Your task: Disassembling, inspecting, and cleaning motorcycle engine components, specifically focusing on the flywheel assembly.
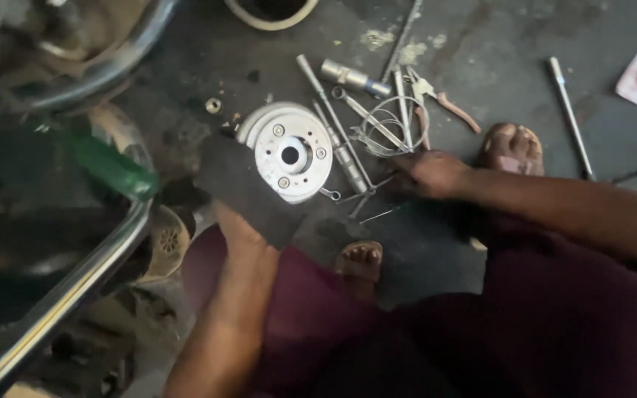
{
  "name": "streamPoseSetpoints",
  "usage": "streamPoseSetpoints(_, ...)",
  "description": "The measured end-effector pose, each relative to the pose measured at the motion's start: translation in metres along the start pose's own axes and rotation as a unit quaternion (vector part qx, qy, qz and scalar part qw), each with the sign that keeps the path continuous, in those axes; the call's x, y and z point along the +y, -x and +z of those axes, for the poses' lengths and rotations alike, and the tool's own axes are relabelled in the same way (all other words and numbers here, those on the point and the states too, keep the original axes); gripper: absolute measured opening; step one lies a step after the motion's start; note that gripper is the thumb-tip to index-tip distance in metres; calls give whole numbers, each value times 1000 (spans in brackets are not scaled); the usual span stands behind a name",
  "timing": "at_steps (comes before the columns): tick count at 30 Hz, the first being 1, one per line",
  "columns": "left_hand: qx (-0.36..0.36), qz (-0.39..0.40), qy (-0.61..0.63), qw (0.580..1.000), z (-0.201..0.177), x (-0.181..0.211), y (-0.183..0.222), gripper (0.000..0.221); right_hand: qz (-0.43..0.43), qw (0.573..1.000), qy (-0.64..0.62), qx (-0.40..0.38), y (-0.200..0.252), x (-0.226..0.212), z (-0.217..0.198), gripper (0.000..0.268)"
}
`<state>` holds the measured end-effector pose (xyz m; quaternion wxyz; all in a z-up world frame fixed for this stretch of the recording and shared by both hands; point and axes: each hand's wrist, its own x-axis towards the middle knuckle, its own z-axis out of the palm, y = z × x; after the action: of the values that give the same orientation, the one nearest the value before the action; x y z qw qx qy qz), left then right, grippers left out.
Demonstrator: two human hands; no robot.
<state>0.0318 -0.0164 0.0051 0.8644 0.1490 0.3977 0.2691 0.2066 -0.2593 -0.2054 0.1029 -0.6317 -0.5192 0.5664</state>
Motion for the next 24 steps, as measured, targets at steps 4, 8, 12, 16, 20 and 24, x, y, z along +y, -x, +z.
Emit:
streamPoseSetpoints(4,-34,-61,9,998,-1,-23,-4,45,-239,957,95,131,6,9,18,33)
streamPoseSetpoints(8,-90,-69,10,994,20,-49,-9,41,-125,920,336,-156,-27,59,105,24)
streamPoseSetpoints(12,-107,-59,-49,991,-4,-66,3,39,-169,909,274,-263,-20,11,83,35)
streamPoseSetpoints(16,-97,-86,-48,990,-58,-68,22,40,-239,962,92,-96,-35,62,125,28)
streamPoseSetpoints(20,-121,-47,-114,985,-66,-63,57,38,-160,976,111,-96,-14,96,122,27)
streamPoseSetpoints(24,-137,-1,-189,972,-85,-53,115,37,-5,950,245,-194,10,87,101,27)
